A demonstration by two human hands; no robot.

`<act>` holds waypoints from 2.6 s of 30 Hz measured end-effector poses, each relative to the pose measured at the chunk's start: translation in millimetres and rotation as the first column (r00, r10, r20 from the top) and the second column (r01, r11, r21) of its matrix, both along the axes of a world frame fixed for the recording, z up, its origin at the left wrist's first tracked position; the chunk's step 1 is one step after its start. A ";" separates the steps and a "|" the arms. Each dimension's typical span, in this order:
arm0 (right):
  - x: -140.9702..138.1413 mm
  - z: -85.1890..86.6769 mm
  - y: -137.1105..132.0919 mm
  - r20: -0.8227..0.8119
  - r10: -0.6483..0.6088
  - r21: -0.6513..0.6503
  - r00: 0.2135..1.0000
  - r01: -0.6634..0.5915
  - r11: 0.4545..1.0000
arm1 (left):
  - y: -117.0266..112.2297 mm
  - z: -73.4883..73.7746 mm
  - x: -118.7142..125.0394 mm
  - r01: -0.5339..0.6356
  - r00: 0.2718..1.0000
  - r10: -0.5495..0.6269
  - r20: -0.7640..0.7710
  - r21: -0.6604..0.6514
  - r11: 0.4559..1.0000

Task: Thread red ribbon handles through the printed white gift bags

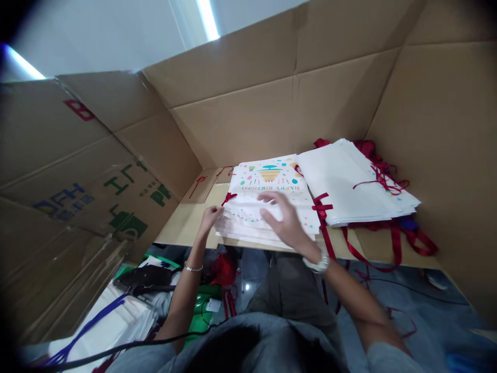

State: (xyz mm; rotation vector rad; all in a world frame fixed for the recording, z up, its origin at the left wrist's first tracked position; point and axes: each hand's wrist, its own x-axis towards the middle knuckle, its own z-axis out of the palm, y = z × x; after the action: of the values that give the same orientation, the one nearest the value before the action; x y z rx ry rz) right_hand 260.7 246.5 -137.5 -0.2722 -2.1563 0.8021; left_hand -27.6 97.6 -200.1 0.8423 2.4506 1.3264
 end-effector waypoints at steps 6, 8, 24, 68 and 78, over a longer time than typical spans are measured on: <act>-111.9 -67.1 -29.0 0.371 -0.101 0.146 0.923 0.049 0.988 | 18.0 19.1 -6.3 0.079 0.986 -0.107 0.124 0.211 0.974; -130.3 -82.5 -24.7 0.453 -0.135 0.183 0.881 0.056 0.981 | 9.2 15.9 -7.1 0.152 0.979 -0.179 0.097 0.241 0.959; -126.9 -96.4 -15.2 0.457 -0.073 0.248 0.886 -0.048 0.968 | -15.6 -7.9 -25.9 0.359 0.837 -0.330 -0.437 -0.017 0.933; -133.7 -95.5 -13.0 0.572 -0.171 0.324 0.802 -0.030 0.945 | -0.7 4.6 -9.8 0.064 0.996 -0.065 0.069 0.015 0.998; -133.4 -98.1 -15.7 0.545 -0.156 0.329 0.824 -0.038 0.944 | 3.6 -7.0 -13.8 0.045 0.999 -0.045 0.010 -0.118 0.992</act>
State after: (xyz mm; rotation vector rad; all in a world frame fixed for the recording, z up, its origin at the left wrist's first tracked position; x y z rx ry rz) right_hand 127.3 230.8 -235.5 -0.4458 -2.7800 0.3254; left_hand -41.4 101.3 -207.0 0.8568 2.4617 1.1546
